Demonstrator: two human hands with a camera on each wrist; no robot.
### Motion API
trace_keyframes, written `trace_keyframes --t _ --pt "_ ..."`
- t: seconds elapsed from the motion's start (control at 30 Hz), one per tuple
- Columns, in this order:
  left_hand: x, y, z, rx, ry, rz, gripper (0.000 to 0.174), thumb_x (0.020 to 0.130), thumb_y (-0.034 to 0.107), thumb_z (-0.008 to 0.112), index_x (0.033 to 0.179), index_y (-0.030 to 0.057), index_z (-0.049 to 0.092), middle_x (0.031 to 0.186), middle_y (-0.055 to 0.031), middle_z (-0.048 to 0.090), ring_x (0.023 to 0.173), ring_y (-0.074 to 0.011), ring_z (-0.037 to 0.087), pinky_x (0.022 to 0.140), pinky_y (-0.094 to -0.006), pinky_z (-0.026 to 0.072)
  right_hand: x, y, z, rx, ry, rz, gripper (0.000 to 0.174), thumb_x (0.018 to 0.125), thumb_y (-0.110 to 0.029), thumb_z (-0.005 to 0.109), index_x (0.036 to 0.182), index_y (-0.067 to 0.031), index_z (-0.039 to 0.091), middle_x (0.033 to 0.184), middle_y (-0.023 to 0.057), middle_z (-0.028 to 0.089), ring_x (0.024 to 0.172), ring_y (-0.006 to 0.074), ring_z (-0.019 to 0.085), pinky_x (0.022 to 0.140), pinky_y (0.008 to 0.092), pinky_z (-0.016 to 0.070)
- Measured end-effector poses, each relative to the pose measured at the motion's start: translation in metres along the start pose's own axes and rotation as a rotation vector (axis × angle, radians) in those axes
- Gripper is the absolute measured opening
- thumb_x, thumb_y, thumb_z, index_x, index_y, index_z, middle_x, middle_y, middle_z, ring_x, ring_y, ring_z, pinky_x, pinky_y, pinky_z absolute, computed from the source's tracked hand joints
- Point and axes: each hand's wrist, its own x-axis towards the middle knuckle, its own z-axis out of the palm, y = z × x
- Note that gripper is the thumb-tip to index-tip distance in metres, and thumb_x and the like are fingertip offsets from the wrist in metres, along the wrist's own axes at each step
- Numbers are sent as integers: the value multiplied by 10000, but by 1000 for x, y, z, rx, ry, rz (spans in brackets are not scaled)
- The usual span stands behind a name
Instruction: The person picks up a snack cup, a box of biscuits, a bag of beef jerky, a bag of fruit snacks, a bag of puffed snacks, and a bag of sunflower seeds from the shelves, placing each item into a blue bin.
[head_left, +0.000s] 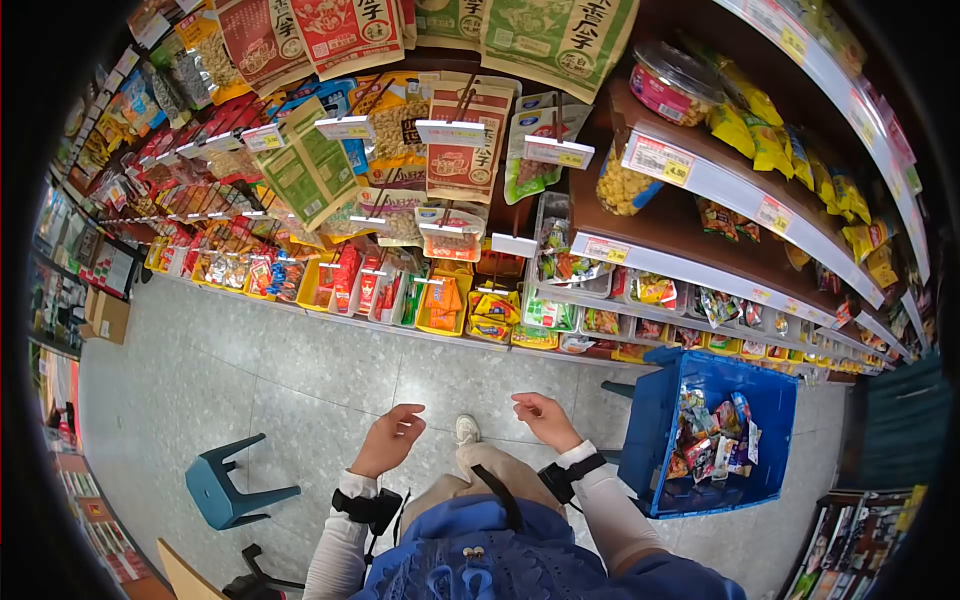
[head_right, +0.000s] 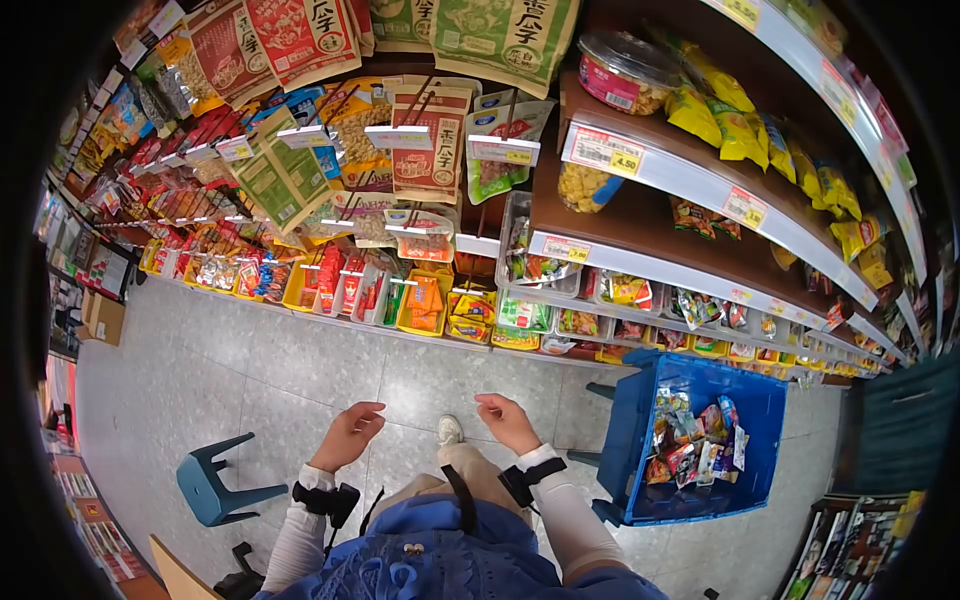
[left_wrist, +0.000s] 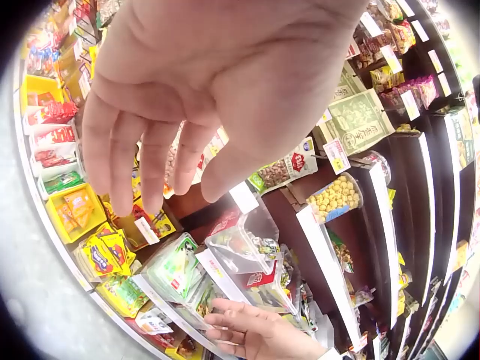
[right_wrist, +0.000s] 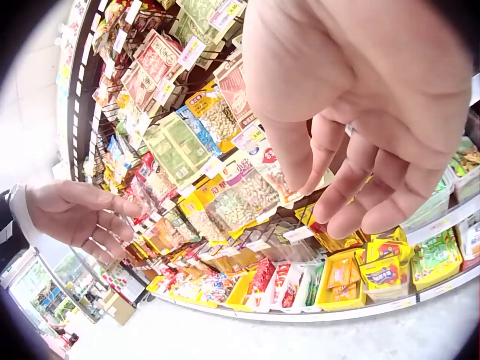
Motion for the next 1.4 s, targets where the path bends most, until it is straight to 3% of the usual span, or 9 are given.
trace_keyframes --t 0.23,0.3,0.43,0.5,0.63,0.67,0.97,1.27,1.4 --pt "32 14 -3 -13 -107 -42 292 837 191 581 1103 74 566 890 -89 630 738 -184 594 691 -291 485 10 -8 3 45 44 -28 230 832 -126 582 1055 -73 602 851 54 632 730 106 569 682 238 465" --pt "47 10 -1 15 -161 51 291 838 199 577 1102 76 570 888 -91 628 741 -178 595 690 -287 485 7 -4 2 54 69 -21 230 832 -121 584 1056 -73 603 851 53 632 735 105 569 684 235 463" --pt "73 14 6 54 -223 40 299 837 210 575 1104 77 568 878 -92 628 744 -179 597 692 -286 486 -5 8 -1 111 124 43 232 838 -91 594 1066 -49 595 854 25 615 770 91 562 705 225 456" --pt "86 16 13 70 -290 46 293 849 188 576 1117 70 560 881 -79 616 738 -139 568 686 -272 474 -11 17 -2 142 160 55 229 837 -99 590 1061 -53 599 857 32 620 769 96 564 701 223 455" --pt "107 13 27 104 -393 115 296 847 196 578 1116 76 557 886 -83 613 758 -152 575 700 -276 477 -22 28 0 215 253 90 229 832 -97 589 1056 -49 602 849 30 623 764 96 563 689 217 454" --pt "110 14 28 124 -399 140 312 815 225 589 1080 62 570 879 -120 632 778 -236 614 723 -318 487 -24 29 2 218 247 89 229 832 -97 589 1056 -49 602 849 30 623 764 96 563 689 217 454" --pt "156 4 9 281 -545 146 329 819 251 591 1096 74 569 907 -128 633 853 -225 606 761 -313 477 -13 35 51 209 302 131 231 823 -75 596 1053 -59 606 829 27 625 751 87 563 661 214 455" --pt "230 -62 10 318 -554 137 326 813 241 594 1081 58 575 918 -124 626 815 -228 608 754 -316 476 47 48 92 18 286 99 221 818 -93 579 1036 -78 614 834 59 640 723 128 587 650 254 474" --pt "256 -106 23 164 -630 -40 325 799 249 590 1058 53 584 903 -98 628 745 -191 610 675 -296 488 76 68 99 -167 384 124 220 798 -117 582 1013 -89 619 857 104 651 711 184 621 631 281 492"
